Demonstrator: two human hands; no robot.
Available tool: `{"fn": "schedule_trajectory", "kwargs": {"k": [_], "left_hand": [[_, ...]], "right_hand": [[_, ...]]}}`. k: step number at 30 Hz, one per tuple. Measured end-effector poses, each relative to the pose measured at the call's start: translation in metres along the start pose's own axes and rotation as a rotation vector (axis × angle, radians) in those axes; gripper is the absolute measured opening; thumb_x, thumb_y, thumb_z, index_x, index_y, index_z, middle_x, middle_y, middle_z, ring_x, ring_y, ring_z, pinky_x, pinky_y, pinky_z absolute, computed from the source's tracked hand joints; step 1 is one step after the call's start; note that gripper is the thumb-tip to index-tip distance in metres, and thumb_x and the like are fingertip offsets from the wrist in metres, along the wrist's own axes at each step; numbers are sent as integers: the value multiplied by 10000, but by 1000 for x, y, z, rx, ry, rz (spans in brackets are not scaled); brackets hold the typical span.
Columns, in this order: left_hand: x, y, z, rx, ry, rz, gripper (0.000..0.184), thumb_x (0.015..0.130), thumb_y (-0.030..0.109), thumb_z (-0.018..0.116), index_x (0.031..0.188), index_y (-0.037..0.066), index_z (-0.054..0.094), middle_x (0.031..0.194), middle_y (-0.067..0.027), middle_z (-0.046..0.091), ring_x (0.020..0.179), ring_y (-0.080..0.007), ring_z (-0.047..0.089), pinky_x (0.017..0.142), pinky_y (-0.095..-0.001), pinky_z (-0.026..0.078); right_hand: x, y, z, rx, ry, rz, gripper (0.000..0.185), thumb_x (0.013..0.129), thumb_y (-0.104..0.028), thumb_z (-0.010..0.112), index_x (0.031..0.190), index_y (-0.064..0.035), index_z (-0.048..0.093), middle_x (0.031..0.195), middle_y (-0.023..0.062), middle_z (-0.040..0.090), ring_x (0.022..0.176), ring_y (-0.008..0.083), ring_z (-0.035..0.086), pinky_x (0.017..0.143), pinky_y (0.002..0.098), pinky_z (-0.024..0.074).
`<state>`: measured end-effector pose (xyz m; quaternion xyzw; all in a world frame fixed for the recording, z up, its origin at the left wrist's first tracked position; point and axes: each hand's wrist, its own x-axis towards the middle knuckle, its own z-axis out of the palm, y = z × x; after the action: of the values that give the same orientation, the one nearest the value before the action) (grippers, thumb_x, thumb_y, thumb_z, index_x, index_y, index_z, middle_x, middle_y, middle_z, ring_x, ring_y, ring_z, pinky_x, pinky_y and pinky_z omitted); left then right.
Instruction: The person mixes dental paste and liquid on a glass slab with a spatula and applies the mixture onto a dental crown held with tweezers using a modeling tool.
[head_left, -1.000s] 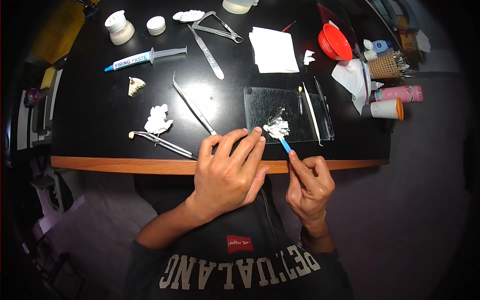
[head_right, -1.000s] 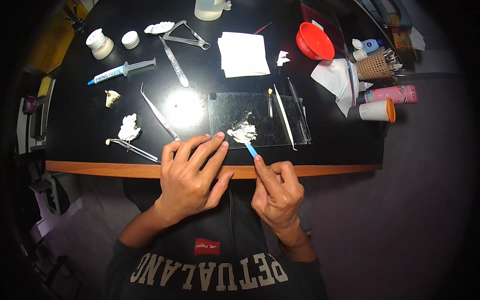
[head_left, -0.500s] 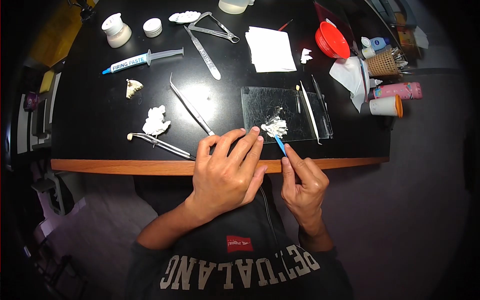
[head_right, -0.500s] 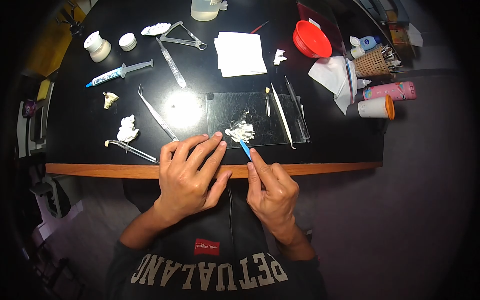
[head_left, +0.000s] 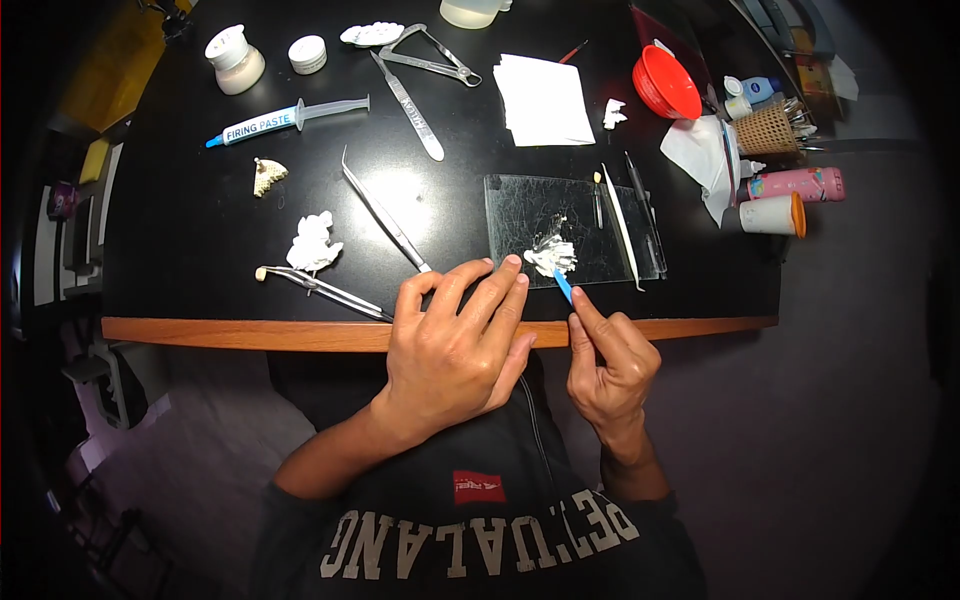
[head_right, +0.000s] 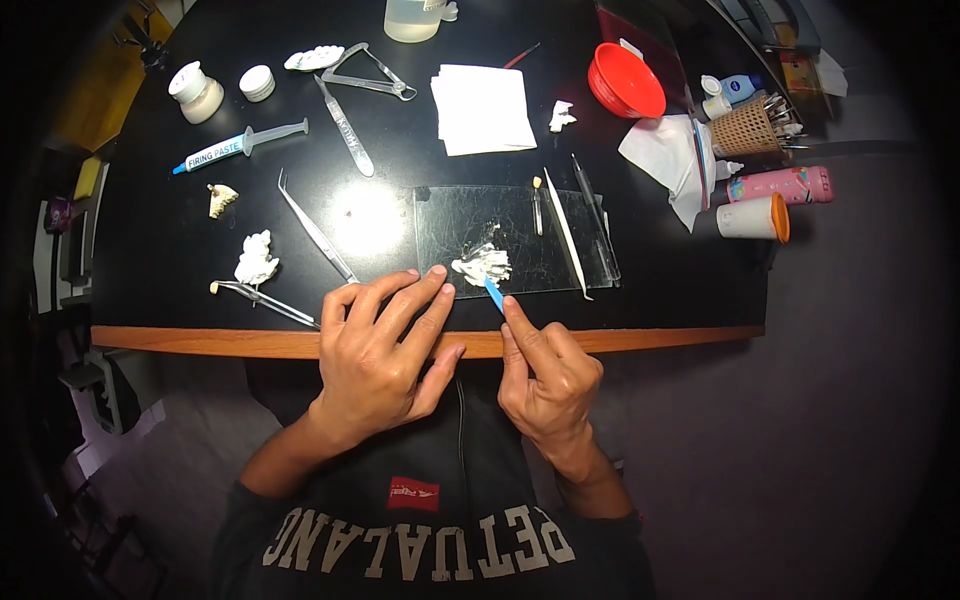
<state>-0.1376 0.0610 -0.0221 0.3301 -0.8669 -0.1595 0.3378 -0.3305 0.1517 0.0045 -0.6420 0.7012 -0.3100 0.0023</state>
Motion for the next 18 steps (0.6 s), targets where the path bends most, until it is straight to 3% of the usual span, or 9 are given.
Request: {"fn": "schedule_trajectory", "kwargs": {"k": [18], "left_hand": [[0,0,-1,-4,3,4,472,856,303,832,1236,25,798,1343,-90,759,1199,-256,686,993,-441,438]], "right_hand": [[5,5,-1,13,10,-61,400,886,53,834,1276,-38,827,648,35,501,500,129,453,475,326,356]]}}
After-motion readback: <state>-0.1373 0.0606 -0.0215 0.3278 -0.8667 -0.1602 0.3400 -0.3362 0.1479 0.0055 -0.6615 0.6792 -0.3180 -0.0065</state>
